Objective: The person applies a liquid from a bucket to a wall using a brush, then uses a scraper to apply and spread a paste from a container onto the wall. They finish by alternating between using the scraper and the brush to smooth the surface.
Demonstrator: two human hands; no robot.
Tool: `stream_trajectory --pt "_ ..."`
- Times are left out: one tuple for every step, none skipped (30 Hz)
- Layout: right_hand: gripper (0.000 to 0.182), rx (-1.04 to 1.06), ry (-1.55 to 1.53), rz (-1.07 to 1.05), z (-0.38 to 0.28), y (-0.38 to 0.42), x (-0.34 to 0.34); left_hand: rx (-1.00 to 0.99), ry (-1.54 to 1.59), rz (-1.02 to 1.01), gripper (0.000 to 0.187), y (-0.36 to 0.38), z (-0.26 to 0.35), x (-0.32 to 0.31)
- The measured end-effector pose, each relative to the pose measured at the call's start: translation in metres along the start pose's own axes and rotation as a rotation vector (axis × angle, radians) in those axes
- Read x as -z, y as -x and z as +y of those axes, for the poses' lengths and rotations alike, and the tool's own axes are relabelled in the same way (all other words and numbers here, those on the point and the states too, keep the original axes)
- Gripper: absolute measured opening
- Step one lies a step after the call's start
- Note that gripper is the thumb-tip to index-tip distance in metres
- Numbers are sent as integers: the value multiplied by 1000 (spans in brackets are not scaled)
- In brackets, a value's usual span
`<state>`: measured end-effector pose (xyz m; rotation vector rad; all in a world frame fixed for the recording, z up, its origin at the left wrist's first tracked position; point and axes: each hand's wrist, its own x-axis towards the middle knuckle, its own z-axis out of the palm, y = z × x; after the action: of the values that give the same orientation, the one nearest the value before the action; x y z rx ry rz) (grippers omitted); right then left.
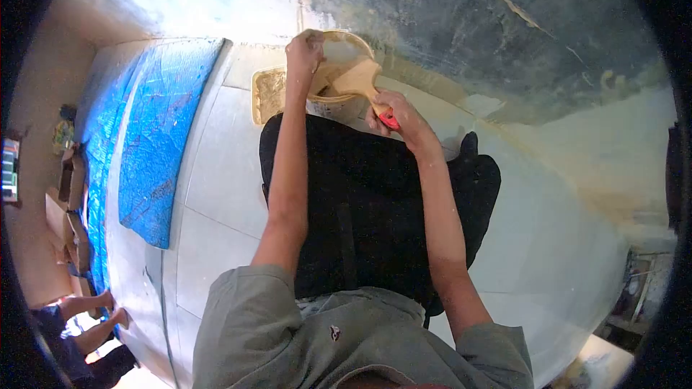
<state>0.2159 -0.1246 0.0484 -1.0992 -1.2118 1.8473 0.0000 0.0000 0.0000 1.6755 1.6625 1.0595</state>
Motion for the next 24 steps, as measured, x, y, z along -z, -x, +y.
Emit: stream_trajectory --pt "33 -10 48 60 -1 -2 4 -157 105 247 26 4 5 -2" --pt "30 -18 97 121 -2 -3 10 -315 207 496 29 8 9 -5" --pt "30 -84 99 122 7 -6 -1 -302 268 592 27 28 -4 4" --pt "33 -115 151 93 -5 -13 1 -248 177 693 26 26 -1 13" --pt "35 -166 203 68 -13 -14 2 -171 87 783 25 29 0 18" --pt "35 -172 215 66 -20 -16 3 -93 37 770 25 26 -4 26" --pt "36 -120 339 119 -26 -15 0 -81 39 771 25 19 -24 24" --pt "37 -67 462 170 -30 -17 -1 32 148 663 27 10 -45 21" --pt "37 -76 461 166 -34 -24 1 142 251 551 31 7 -54 22" --pt "36 -86 701 149 -39 -34 4 309 357 380 43 6 -63 20" --pt "36 -96 943 128 -42 -42 6 320 357 378 43 3 -71 18" --pt "36 -106 942 123 -48 -46 0 407 291 229 48 2 -76 17" --pt "34 -105 1106 177 -55 -51 -9 490 227 78 54 0 -71 18" --pt "32 -103 1271 229 -58 -57 -15 509 250 32 61 3 -67 18" --pt "32 -113 1272 223 -57 -65 -17 519 252 28 61 3 -66 18" --pt "31 -128 1381 236 -56 -75 -17 474 287 56 58 2 -65 17" --pt "30 -143 1489 249 -55 -82 -18 427 321 84 54 1 -63 16" --pt "30 -152 1488 246 -55 -86 -23 434 321 78 54 1 -59 16" --pt "27 -144 1482 278 -57 -89 -28 383 325 123 49 1 -55 15" --pt "25 -135 1475 310 -57 -92 -30 331 329 169 44 2 -51 15" --pt "25 -145 1473 306 -54 -96 -28 339 328 163 44 2 -50 13" --pt "26 -145 1486 293 -51 -100 -26 300 338 186 39 2 -48 13" --pt "27 -142 1498 280 -49 -104 -25 260 347 210 35 3 -46 13" --pt "27 -146 1496 278 -49 -105 -25 264 346 208 35 3 -44 13"
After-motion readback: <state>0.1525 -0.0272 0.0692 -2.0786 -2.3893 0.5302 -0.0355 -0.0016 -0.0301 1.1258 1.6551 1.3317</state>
